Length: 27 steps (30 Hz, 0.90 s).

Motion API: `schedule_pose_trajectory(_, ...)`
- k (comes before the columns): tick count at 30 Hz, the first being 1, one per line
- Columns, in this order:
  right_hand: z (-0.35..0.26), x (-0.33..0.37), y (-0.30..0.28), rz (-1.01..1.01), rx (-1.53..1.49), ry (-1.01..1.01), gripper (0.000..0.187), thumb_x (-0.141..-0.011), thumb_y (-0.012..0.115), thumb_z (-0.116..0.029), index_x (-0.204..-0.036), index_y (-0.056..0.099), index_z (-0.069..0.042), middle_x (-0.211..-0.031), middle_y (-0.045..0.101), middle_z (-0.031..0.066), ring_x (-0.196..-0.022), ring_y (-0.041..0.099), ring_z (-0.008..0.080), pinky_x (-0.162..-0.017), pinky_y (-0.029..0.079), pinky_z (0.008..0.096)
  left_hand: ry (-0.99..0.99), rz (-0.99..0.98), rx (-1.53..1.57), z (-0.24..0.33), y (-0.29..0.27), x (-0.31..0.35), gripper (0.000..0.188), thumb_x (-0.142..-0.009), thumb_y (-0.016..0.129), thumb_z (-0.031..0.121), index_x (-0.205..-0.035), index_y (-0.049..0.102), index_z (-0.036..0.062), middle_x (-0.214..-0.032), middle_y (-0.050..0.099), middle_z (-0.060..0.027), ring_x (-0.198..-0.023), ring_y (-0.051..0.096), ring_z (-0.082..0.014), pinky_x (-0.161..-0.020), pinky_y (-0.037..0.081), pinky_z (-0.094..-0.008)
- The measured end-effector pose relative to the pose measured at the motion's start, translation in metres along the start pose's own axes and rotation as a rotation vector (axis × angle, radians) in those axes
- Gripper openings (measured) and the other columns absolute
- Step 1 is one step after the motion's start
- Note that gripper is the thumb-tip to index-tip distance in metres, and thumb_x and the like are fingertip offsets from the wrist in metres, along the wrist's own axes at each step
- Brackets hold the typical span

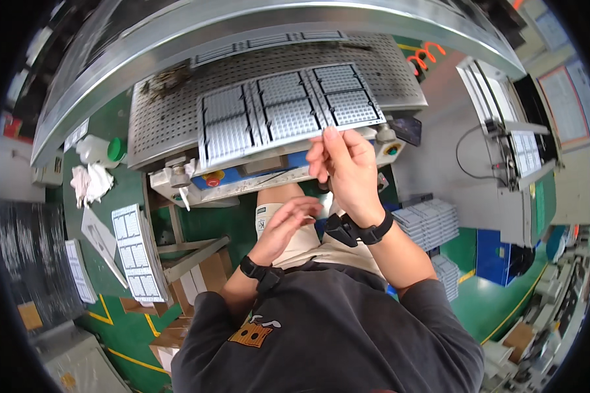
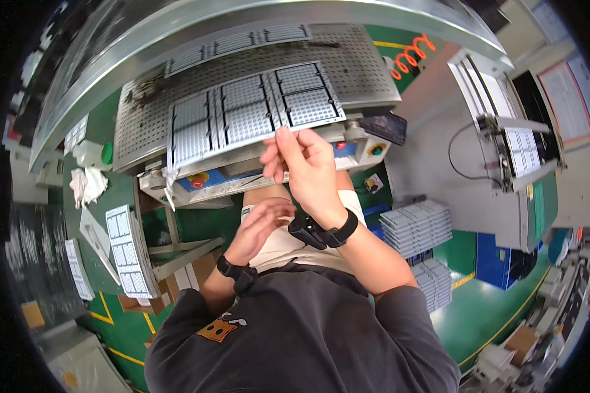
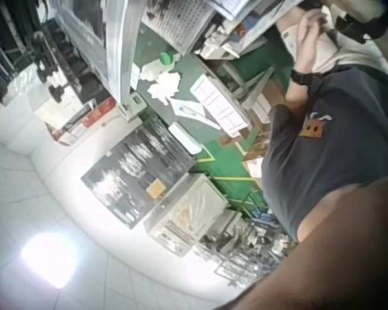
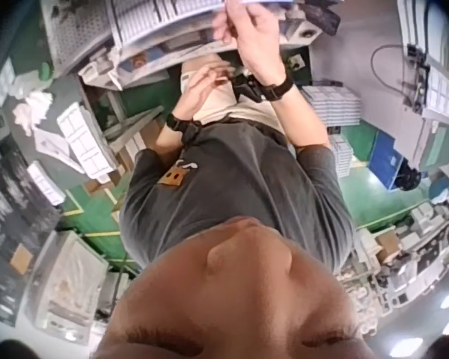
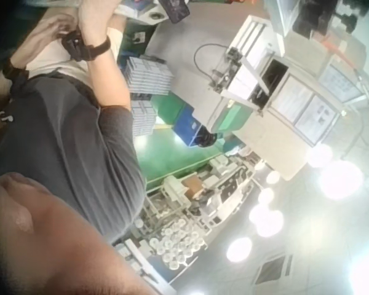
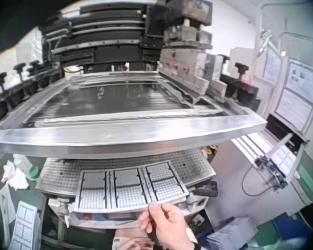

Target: Operates an industrial electronics manufacturing machine by handling trays and interacting with the control panel.

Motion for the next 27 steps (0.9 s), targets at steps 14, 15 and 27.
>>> schedule_pose_trajectory(14, -0.009, 0.136, -0.122, -0.272, 0.076, 0.234, 0.018, -0.103, 0.051, -0.006, -0.103, 0.064, 0.006, -0.08, 0.071, 0.0109, -0.065, 0.068, 0.0118, -0.052, 0.049, 0.0214, -0.083, -0.077, 0.044, 0.054, 0.001, 0.009, 0.077, -0.095, 0.061, 0.051, -0.134, 0.054, -0.015, -0.123, 0.068, -0.0216, -0.109, 0.068, -0.0263, -0.098, 0.051, -0.034)
schedule_pose_trajectory(15, -0.009, 0.138, -0.128, -0.27, 0.102, 0.208, 0.018, -0.103, 0.051, -0.006, -0.103, 0.064, 0.006, -0.08, 0.071, 0.0107, -0.064, 0.067, 0.0114, -0.052, 0.048, 0.0213, -0.118, -0.09, 0.046, 0.056, 0.008, 0.006, 0.07, -0.095, 0.065, 0.042, -0.135, 0.053, -0.0143, -0.124, 0.067, -0.0214, -0.112, 0.067, -0.0259, -0.101, 0.049, -0.0339)
schedule_pose_trajectory(27, 0.031, 0.177, -0.15, -0.065, -0.048, 0.038, 0.033, -0.11, 0.044, -0.025, -0.119, 0.057, 0.004, -0.084, 0.058, 0.0013, -0.066, 0.05, 0.0054, -0.056, 0.04, 0.0222, -0.091, -0.152, 0.005, 0.019, 0.056, -0.001, 0.055, -0.103, 0.057, 0.022, -0.147, 0.042, -0.0084, -0.145, 0.055, -0.0158, -0.13, 0.055, -0.021, -0.11, 0.04, -0.0336)
Point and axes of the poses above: each hand's wrist, its own x-axis away from the middle knuckle, its own y-axis out of the palm, z = x × y, the point moved 3 cm from there along -x, towards the middle knuckle
